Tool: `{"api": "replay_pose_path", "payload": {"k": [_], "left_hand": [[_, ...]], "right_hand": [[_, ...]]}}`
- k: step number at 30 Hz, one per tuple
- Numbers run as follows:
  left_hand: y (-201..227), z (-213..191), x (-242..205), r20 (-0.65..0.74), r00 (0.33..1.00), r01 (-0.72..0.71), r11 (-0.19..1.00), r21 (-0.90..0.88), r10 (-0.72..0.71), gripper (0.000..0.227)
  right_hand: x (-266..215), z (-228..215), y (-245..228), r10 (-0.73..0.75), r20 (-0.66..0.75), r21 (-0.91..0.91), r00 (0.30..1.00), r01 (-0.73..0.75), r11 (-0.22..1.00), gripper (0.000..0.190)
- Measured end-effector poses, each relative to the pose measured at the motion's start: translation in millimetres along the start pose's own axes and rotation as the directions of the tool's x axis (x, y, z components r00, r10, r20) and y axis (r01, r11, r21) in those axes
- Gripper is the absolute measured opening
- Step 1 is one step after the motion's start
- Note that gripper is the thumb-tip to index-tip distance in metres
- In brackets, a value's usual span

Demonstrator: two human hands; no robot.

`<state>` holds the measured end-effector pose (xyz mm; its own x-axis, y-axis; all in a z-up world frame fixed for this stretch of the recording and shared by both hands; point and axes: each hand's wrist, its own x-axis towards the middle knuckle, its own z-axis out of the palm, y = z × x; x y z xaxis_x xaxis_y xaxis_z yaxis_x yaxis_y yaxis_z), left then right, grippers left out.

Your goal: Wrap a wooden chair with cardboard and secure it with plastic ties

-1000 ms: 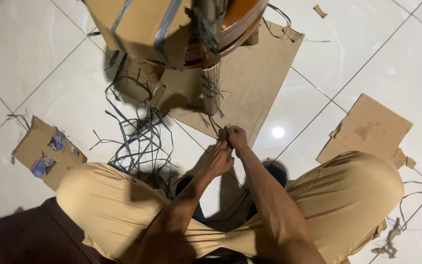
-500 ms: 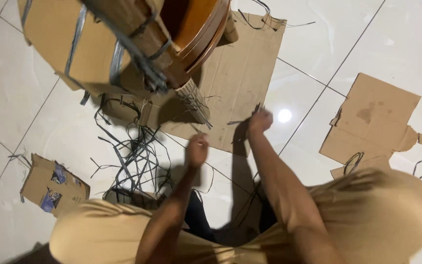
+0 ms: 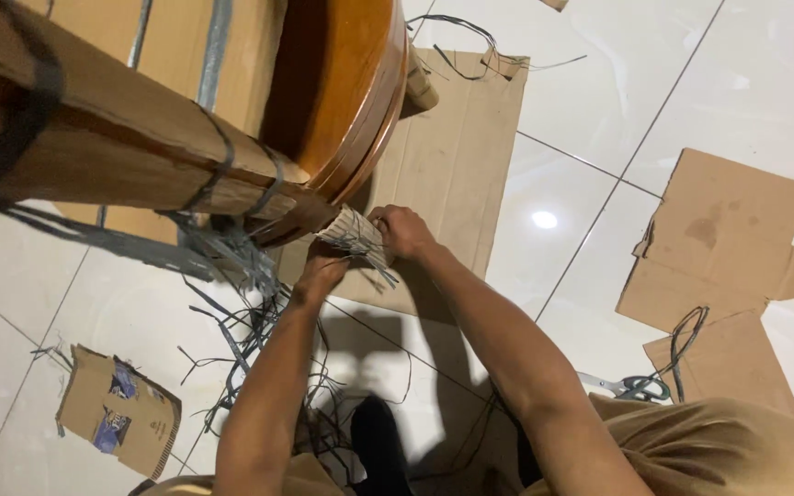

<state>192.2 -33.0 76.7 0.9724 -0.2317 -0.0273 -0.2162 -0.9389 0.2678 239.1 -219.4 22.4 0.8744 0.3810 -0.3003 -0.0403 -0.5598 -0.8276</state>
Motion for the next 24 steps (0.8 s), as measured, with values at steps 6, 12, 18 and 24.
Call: {"api": "replay_pose_path", "payload": {"k": [6,12,18,24], "left_hand": [[-35,85,-15,0.041,0.983,0.171,0.977,0.125,-0.178,0.016],[-51,106,-44,0.081,0.795,0.592,0.74,-0.319,-0.601,0.023],[-12,112,-56,0.285,0.692,0.702,0.526,-0.481,-0.663,0.019],[0,110,-56,0.358,0.691,0.701,0.46,-0.545,-0.628,0.024]], "right_hand": [[-31,11,4,0.041,-0.128,-0.029,0.991,-0.045,0.999,0.019],[-90,30,-18,0.053,-0.312,0.042,0.949,-0.042,0.998,0.023],[-112,79,-27,0.306,-0.511,0.43,0.803,-0.069,0.9,0.015],[-125,112,-42,0.423,-0.446,0.535,0.789,-0.144,0.832,0.01]]}}
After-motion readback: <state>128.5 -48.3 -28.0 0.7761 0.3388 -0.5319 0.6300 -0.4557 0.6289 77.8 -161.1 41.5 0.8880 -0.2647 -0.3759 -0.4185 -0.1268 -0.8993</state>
